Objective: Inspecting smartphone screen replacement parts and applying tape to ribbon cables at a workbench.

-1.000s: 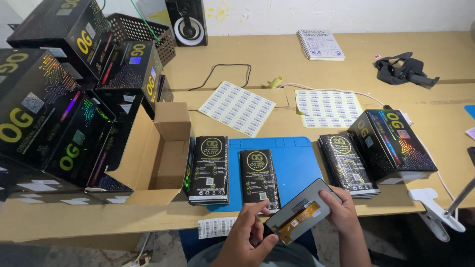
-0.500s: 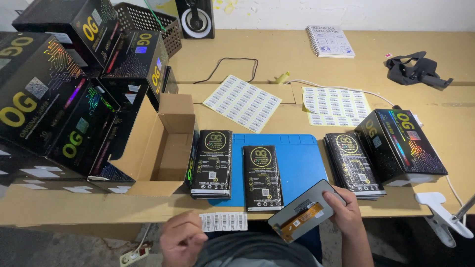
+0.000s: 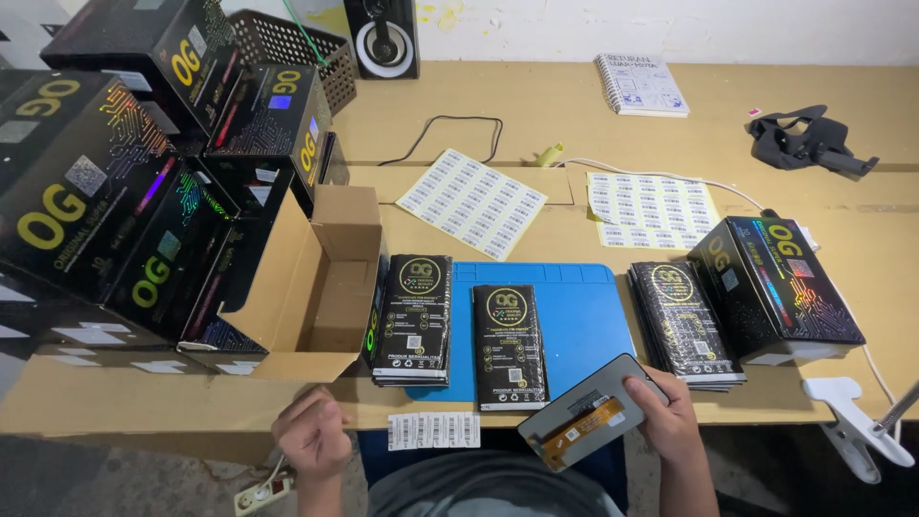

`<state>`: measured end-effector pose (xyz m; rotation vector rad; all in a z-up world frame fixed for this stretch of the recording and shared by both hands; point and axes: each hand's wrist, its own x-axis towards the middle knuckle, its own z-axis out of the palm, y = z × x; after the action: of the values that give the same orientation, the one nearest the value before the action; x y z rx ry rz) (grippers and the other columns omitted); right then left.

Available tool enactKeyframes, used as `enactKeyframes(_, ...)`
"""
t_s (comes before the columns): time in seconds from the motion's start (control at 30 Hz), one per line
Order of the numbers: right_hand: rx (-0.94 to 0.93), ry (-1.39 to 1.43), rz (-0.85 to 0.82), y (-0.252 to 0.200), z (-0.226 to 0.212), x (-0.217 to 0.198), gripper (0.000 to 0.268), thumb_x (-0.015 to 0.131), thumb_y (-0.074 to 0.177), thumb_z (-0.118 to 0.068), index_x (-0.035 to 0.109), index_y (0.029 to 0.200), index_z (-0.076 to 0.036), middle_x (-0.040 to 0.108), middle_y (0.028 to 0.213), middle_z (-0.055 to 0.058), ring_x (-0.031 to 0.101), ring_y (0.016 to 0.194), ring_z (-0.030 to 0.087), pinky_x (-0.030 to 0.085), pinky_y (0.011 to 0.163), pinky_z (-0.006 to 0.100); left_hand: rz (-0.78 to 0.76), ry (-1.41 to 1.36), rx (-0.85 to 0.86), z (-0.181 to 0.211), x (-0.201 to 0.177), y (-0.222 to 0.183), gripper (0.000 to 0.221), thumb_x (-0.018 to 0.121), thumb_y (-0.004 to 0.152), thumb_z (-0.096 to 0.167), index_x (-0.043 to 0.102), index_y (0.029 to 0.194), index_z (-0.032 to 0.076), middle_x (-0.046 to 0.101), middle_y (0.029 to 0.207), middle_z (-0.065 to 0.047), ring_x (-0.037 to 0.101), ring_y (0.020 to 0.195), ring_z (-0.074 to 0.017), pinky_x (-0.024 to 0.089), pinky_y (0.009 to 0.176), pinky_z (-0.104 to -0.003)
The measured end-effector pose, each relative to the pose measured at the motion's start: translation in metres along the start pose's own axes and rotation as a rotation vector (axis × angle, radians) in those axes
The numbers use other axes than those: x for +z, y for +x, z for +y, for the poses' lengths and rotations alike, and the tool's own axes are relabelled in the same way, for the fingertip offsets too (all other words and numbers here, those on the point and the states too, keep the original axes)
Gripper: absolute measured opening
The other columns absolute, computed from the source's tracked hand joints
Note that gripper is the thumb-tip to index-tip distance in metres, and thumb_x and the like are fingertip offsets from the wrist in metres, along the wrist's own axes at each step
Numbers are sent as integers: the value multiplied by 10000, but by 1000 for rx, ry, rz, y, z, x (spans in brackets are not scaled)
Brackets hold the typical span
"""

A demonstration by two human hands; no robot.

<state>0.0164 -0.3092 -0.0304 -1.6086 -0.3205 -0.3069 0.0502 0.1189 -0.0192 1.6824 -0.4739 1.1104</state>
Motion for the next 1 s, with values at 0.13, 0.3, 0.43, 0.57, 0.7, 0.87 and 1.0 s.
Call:
enactKeyframes(0.13, 11, 51, 8, 0, 2, 1, 314, 577, 1006, -175, 613, 712, -70, 567, 654, -4, 482, 576, 117, 394, 557, 281, -12, 21, 29, 3, 0, 2, 524, 456, 992, 148, 518, 487, 22, 449, 430, -58, 381, 376, -161, 307, 438, -280)
enactKeyframes(0.3, 11, 20, 13, 1, -4, 0, 333, 576, 1003, -174, 590, 684, -83, 548, 628, -8, 464, 553, 112, 372, 546, 280, -4, 45, 50, 12, 5, 10, 530, 444, 989, 135, 509, 476, 20, 428, 417, -67, 368, 367, -168, 289, 429, -278)
enactKeyframes(0.43, 26, 66, 9, 0, -4, 2, 331, 573, 1008, -175, 596, 694, -73, 545, 632, -5, 468, 553, 118, 378, 538, 290, 5, 27, 50, 5, 2, 3, 513, 462, 976, 152, 478, 473, 52, 401, 416, -42, 344, 365, -146, 272, 421, -267)
enactKeyframes(0.57, 73, 103, 32, -3, 7, -2, 311, 593, 1004, -179, 641, 730, -39, 585, 643, 15, 511, 554, 134, 409, 524, 293, 15, 1, 64, -7, 0, -4, 489, 480, 961, 141, 467, 477, 74, 400, 410, -29, 345, 364, -132, 289, 416, -264)
enactKeyframes(0.7, 70, 83, 28, 0, 1, 0, 334, 580, 1009, -175, 605, 695, -62, 559, 636, 2, 476, 558, 123, 386, 547, 295, 1, -10, 89, -11, -3, -6, 489, 467, 970, 129, 471, 484, 85, 390, 407, -11, 351, 362, -118, 288, 402, -252)
enactKeyframes(0.87, 86, 110, 17, 1, 1, 1, 329, 588, 1006, -194, 649, 717, -49, 589, 636, 26, 517, 544, 135, 417, 518, 292, 7, 2, 30, -2, -5, -1, 510, 456, 981, 136, 510, 486, 27, 406, 427, -53, 360, 382, -149, 279, 424, -274)
enactKeyframes(1.0, 124, 73, 82, -4, 6, 1, 286, 613, 991, -178, 703, 774, -16, 623, 660, 17, 536, 569, 126, 418, 522, 303, 22, -39, 29, -14, -8, -13, 503, 460, 1001, 162, 528, 521, 29, 430, 424, -51, 357, 367, -145, 296, 422, -284)
